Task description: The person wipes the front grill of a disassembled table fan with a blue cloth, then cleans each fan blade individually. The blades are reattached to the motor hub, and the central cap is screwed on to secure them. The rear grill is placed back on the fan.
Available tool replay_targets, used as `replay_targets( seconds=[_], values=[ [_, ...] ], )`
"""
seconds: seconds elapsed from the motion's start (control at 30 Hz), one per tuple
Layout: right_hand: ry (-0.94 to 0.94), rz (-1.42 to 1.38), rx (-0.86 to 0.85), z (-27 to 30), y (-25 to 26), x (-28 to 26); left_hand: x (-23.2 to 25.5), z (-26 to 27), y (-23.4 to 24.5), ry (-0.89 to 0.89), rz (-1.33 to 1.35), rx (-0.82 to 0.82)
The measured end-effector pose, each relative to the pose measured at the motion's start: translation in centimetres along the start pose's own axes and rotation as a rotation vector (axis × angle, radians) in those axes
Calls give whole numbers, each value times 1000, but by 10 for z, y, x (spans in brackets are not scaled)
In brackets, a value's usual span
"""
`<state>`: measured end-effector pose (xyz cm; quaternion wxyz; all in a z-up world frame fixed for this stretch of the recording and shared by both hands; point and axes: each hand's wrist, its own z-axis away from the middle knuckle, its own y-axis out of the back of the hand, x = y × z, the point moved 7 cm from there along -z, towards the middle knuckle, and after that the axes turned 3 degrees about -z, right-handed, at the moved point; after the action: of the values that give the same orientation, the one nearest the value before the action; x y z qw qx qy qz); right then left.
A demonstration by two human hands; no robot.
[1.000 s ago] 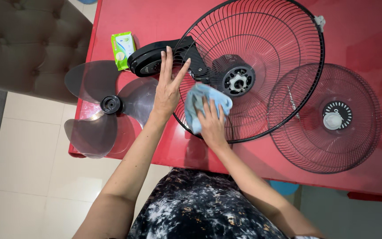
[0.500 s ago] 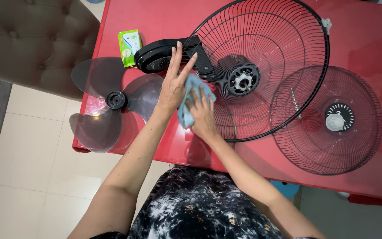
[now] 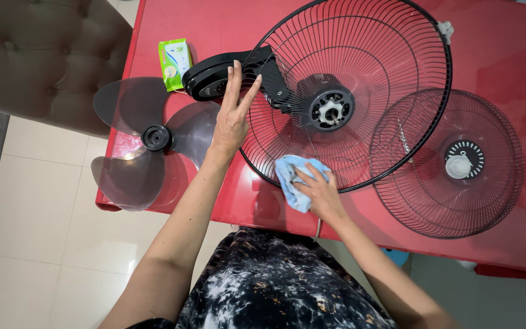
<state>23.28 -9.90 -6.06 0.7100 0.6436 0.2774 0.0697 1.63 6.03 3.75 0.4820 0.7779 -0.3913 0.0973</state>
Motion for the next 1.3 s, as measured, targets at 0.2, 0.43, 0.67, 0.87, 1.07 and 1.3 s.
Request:
replay_targets(
  seconds=[0.2, 0.43, 0.67, 0.87, 1.07, 1.3],
  values=[
    [-406, 84, 6, 32, 2, 60, 9, -1, 1, -19, -25, 0],
    [-607, -382, 778, 69, 135, 161, 39, -5, -17, -27, -434, -28],
    [-539, 212, 570, 9, 125, 130, 132, 75, -120, -308, -131, -567],
    [-716, 76, 303, 17, 25, 101, 117, 117, -160, -374, -552, -915],
    [-609, -176, 163, 31, 4, 83, 104, 152, -187, -561, -729, -883],
    [-677, -840, 779, 49, 105, 145, 100, 167, -184, -649, -543, -546]
  ],
)
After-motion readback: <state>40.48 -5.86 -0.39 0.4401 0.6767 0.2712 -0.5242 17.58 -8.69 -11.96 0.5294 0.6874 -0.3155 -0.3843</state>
